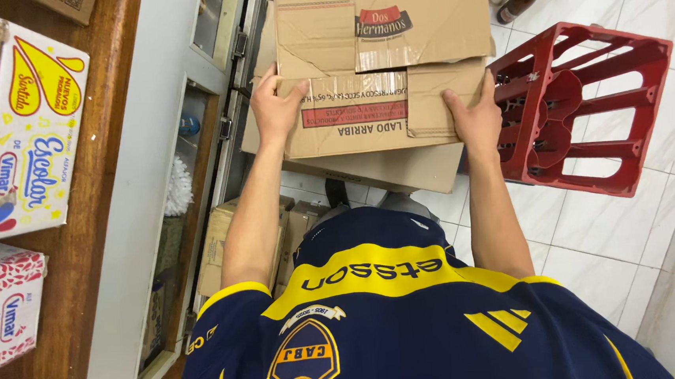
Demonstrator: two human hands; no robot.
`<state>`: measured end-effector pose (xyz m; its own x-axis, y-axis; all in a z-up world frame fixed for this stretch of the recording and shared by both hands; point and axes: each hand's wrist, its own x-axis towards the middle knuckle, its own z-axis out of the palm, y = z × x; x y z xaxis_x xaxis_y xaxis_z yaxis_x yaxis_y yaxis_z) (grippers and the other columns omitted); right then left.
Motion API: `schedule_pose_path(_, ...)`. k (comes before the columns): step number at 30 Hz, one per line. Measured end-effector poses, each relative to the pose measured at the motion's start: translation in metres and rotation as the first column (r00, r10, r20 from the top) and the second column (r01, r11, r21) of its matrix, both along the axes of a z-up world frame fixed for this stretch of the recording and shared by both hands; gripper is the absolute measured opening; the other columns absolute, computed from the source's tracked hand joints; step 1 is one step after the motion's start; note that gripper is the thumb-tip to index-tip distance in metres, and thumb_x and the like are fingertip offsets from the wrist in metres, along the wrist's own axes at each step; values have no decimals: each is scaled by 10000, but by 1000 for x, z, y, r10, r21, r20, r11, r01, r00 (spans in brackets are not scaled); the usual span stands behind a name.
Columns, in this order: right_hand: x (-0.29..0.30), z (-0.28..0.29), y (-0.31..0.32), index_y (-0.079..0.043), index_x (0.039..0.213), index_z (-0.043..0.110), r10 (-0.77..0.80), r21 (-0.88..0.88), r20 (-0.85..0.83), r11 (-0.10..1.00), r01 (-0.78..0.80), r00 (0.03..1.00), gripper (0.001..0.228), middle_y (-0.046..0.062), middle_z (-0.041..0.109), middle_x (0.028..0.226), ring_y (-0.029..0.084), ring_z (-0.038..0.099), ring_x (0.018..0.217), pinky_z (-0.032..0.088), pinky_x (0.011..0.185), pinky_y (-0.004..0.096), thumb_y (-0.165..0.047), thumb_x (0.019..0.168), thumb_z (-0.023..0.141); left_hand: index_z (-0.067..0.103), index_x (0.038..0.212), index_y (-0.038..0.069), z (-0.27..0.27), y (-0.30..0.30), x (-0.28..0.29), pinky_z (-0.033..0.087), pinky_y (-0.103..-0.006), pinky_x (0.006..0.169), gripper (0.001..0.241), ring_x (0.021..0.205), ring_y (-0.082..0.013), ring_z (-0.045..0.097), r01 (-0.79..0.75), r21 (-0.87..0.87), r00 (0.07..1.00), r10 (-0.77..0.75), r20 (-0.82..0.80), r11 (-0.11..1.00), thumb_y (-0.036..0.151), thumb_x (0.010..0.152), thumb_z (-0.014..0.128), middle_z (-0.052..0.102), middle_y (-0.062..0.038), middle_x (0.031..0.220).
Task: The person moves and flattens various cardboard boxes in a backroom area, picking them up from the floor and a stack to organize them.
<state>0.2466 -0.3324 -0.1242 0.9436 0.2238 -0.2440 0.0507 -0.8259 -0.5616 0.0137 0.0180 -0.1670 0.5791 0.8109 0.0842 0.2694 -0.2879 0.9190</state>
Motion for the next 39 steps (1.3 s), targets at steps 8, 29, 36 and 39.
schedule_pose_path(8,18,4,-4,-454,1638,464,-8,8,-8,1000,8,1000,952,280,742,1270,492,716,1220,527,1066,562,-775,874,934,586,1293,293,26,-34,-6,694,-443,966,764,1079,-381,815,-317,-39,937,306,-168,948,453,719,1064,718,-84,1389)
schedule_pose_path(29,62,-6,24,-131,1183,716,640,542,-374,738,-402,671,377,-26,714,1268,83,634,1185,515,1054,281,-464,1052,597,525,1590,311,36,-229,-153,543,-398,1125,807,1422,-226,679,-632,-302,775,585,-240,714,745,920,645,721,-27,1535)
schedule_pose_path(36,-65,13,85,-114,1286,706,917,626,-255,398,-671,306,386,11,726,1309,118,616,1240,488,1086,274,-345,993,603,617,1508,203,85,-329,-277,610,-432,1040,861,1322,-233,731,-858,-303,506,787,-353,415,806,895,575,746,-34,1470)
schedule_pose_path(39,-131,28,107,-141,1232,702,946,623,-269,315,-716,183,330,-17,735,1257,89,623,1199,495,1058,258,-352,995,615,499,1603,187,65,-363,-332,561,-473,1172,841,1421,-300,671,-897,-201,436,867,-242,394,762,998,599,680,-105,1559)
